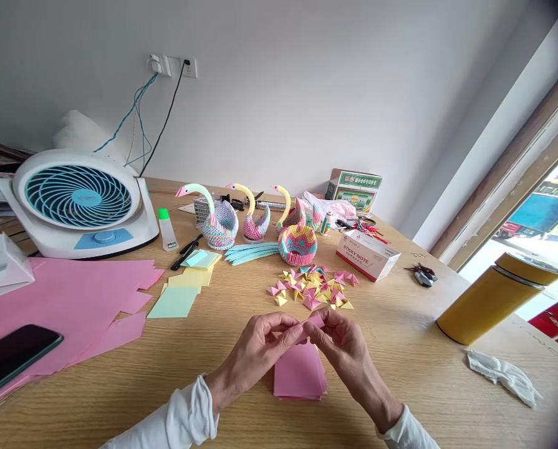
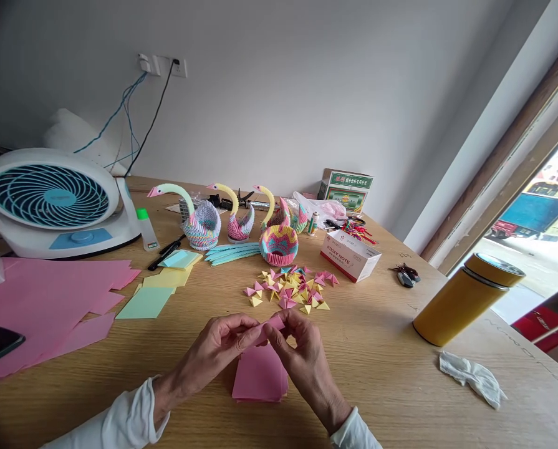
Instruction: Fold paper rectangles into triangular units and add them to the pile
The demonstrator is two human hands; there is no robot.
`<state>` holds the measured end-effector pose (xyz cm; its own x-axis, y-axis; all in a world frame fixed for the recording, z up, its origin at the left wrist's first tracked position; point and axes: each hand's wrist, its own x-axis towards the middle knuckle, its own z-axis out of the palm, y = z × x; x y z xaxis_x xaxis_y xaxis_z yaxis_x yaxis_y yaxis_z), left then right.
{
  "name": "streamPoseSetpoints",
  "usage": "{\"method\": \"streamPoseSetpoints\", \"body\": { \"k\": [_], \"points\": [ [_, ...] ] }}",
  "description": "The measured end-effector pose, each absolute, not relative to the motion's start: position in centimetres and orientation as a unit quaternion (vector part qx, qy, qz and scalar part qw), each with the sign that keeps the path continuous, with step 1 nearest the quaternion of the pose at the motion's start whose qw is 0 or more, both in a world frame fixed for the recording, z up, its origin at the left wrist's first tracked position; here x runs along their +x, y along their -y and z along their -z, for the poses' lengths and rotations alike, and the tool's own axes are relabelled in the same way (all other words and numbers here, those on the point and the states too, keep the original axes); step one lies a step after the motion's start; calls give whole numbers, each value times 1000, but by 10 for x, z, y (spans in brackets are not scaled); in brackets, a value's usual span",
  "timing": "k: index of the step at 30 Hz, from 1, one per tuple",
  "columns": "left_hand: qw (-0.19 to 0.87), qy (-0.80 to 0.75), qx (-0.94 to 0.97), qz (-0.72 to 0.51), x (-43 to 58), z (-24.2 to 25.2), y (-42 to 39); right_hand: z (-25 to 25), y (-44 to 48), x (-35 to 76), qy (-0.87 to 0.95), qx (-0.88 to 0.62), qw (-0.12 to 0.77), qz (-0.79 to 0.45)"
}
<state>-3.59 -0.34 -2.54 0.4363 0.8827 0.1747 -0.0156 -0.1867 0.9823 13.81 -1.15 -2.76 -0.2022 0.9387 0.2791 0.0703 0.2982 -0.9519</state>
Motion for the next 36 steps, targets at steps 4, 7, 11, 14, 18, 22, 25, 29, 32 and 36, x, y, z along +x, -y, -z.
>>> {"method": "streamPoseSetpoints", "body": {
  "k": [4,7,11,14,18,22,25,29,32,36],
  "points": [
    [540,-336,648,-419,-35,26,4,26,12,135,632,-397,506,-432],
    [545,-335,638,-428,-33,29,6,28,13,130,603,-396,526,-450],
    [544,-341,628,-439,-30,31,10,28,15,124,586,-397,545,-449],
    [545,-346,622,-443,-29,32,12,28,17,122,590,-399,546,-440],
    [556,-341,618,-439,-27,34,13,31,17,123,598,-409,537,-433],
    [556,-349,610,-444,-26,34,15,32,17,124,594,-408,538,-437],
    [557,-357,601,-448,-25,33,16,31,16,123,580,-395,541,-463],
    [563,-353,592,-456,-24,34,17,30,16,122,565,-376,540,-499],
    [572,-349,591,-450,-25,34,18,33,16,123,563,-385,537,-497],
    [586,-347,594,-428,-26,31,20,34,15,124,557,-417,557,-453]
  ]
}}
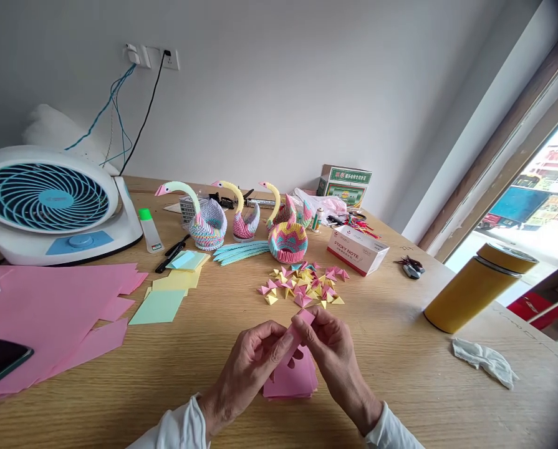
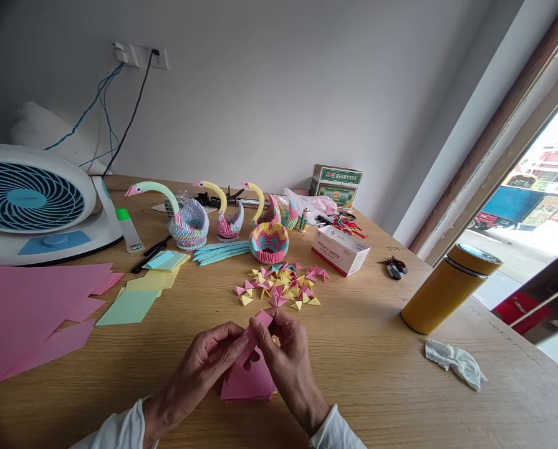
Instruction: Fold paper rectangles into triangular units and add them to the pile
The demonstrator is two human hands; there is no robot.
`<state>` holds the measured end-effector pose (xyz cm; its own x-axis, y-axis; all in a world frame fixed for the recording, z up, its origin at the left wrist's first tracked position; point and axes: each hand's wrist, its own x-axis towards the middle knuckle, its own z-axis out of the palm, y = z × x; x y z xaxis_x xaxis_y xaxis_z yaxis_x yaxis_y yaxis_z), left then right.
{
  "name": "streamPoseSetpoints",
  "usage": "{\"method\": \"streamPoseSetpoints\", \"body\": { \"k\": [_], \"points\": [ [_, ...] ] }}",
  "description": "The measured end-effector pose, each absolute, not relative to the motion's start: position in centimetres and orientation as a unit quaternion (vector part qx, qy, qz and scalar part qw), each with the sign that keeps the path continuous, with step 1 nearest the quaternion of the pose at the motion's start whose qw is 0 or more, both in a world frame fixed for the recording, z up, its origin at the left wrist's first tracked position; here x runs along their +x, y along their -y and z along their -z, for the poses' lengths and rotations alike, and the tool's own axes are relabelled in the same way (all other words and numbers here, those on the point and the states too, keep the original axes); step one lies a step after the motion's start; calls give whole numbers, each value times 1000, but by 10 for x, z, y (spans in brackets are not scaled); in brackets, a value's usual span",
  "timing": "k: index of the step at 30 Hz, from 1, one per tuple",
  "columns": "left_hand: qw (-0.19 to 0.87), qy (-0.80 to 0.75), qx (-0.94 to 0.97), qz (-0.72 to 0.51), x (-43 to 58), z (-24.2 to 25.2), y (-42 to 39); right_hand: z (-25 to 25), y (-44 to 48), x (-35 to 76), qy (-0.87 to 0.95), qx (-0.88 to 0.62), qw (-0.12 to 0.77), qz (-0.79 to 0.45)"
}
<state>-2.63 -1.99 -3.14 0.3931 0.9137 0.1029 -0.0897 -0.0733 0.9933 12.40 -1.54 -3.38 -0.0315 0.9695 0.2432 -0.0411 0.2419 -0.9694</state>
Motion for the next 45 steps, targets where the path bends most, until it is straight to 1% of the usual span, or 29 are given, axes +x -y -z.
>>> {"method": "streamPoseSetpoints", "body": {
  "k": [3,8,12,15,19,24,29,30,36,42,45],
  "points": [
    [592,-357,587,-420,-26,28,21,32,15,124,553,-426,565,-440],
    [622,-365,566,-400,-27,31,18,31,14,126,559,-440,542,-447],
    [655,-360,551,-372,-28,37,14,33,12,128,554,-453,545,-437],
    [658,-370,543,-368,-28,35,13,31,12,128,550,-448,542,-451],
    [637,-372,557,-382,-26,29,15,29,15,123,542,-434,521,-496],
    [619,-361,575,-395,-25,28,16,29,12,126,549,-425,526,-491],
    [611,-354,589,-394,-27,33,15,22,3,148,499,-458,606,-417],
    [608,-353,589,-399,-28,34,14,20,3,152,502,-457,609,-410],
    [575,-343,624,-402,-29,32,14,21,9,146,582,-438,509,-458],
    [520,-342,658,-423,-25,24,13,21,13,135,578,-425,512,-472],
    [508,-348,668,-418,-26,26,13,22,12,138,545,-448,536,-463]
  ]
}}
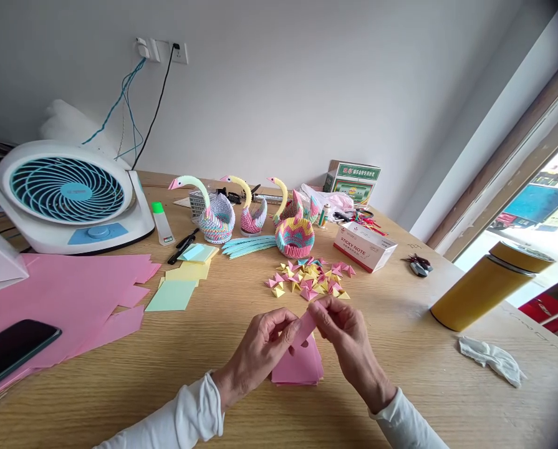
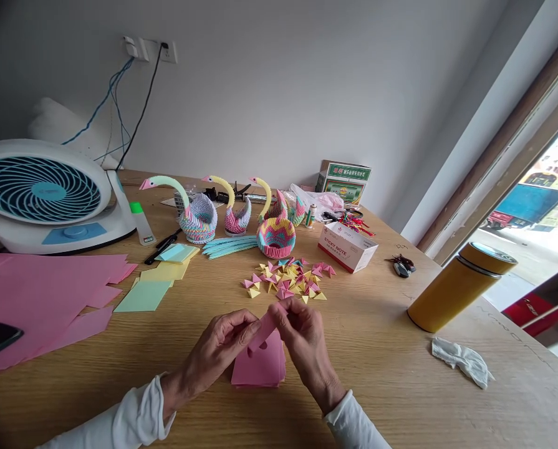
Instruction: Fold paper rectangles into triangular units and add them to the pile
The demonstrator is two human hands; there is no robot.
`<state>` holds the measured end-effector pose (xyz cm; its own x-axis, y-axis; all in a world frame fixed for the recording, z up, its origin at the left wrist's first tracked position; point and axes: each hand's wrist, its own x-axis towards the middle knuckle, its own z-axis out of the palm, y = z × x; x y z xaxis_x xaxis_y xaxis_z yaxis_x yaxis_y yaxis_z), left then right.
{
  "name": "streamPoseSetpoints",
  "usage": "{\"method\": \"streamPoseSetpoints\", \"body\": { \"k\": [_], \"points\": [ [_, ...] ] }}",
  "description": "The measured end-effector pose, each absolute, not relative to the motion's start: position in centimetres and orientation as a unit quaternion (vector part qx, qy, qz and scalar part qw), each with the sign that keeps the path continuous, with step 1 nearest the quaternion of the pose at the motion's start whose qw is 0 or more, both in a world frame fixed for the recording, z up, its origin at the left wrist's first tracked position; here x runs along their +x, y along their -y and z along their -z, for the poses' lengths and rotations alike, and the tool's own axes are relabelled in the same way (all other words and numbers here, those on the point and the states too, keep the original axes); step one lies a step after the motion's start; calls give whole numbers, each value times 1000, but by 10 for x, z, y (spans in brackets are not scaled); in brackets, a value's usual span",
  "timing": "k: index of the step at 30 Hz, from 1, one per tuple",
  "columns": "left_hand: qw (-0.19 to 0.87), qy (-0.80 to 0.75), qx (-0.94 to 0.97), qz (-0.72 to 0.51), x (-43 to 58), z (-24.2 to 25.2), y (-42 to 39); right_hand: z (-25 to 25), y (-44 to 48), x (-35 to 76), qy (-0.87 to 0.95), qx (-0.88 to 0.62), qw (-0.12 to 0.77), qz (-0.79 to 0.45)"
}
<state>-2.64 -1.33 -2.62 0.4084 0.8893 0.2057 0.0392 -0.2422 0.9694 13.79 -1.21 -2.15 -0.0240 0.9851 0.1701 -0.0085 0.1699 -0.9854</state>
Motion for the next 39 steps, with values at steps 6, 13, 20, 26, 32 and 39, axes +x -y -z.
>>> {"method": "streamPoseSetpoints", "body": {
  "k": [6,13,20,26,32,39],
  "points": [
    [541,-373,641,-397,-38,32,13,21,3,156,412,-435,665,-445],
    [537,-367,642,-406,-23,16,3,27,6,148,483,-442,602,-457],
    [594,-378,559,-438,-20,24,1,22,2,156,434,-444,647,-443],
    [591,-391,505,-493,-18,26,4,28,8,140,536,-439,538,-480],
    [538,-396,573,-475,-21,33,-3,36,6,140,574,-471,519,-424],
    [514,-391,596,-477,-25,34,-4,38,8,139,577,-440,512,-461]
  ]
}}
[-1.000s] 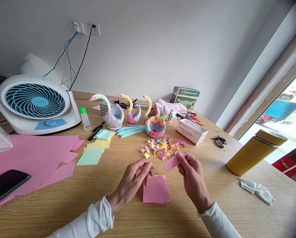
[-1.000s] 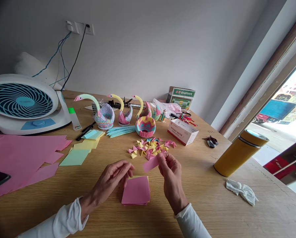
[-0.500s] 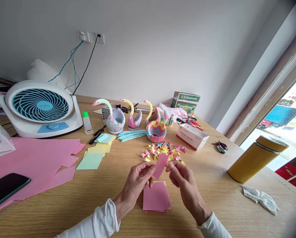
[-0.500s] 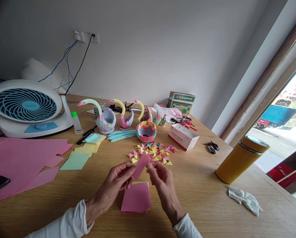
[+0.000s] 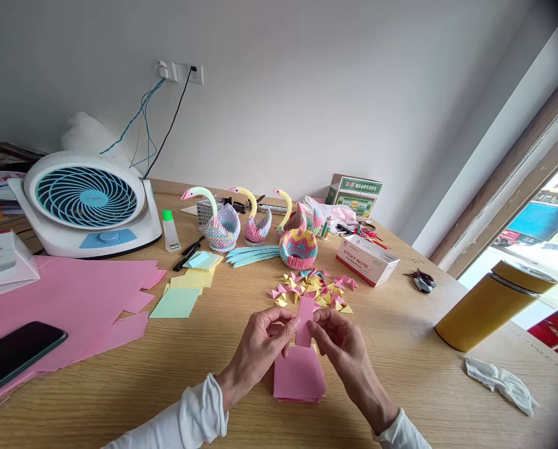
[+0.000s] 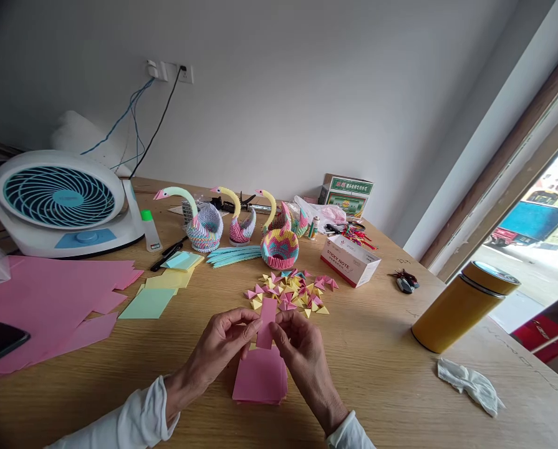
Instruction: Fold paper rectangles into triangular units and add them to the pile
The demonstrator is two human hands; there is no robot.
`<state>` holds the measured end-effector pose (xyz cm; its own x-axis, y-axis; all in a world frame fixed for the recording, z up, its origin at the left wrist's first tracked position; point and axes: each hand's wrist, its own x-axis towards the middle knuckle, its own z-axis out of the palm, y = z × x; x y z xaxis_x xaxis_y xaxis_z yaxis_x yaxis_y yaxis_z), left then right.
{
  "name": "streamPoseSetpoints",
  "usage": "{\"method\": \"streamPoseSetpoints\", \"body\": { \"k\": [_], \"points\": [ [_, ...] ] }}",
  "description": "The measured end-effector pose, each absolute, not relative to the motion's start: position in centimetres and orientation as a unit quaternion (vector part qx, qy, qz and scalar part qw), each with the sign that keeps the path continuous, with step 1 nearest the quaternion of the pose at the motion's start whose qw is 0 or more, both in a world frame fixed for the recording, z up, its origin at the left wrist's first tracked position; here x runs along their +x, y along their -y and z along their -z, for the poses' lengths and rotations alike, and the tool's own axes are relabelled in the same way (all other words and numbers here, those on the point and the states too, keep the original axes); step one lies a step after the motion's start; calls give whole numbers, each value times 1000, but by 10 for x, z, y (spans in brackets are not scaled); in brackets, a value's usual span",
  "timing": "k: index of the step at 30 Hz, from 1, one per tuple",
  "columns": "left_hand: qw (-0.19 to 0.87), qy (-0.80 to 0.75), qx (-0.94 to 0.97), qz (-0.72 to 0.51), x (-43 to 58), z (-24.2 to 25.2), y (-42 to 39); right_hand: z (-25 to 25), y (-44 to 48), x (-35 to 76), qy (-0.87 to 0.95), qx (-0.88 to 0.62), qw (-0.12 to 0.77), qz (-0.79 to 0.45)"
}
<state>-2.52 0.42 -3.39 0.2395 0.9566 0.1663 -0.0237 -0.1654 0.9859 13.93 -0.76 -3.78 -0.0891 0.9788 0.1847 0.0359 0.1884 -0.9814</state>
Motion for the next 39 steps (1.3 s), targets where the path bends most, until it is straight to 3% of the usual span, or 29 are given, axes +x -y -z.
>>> {"method": "streamPoseSetpoints", "body": {
  "k": [28,39],
  "points": [
    [533,-359,609,-464,-25,33,1,40,12,137,550,-389,541,-504],
    [691,-342,489,-407,-23,28,5,45,11,136,539,-398,557,-491]
  ]
}}
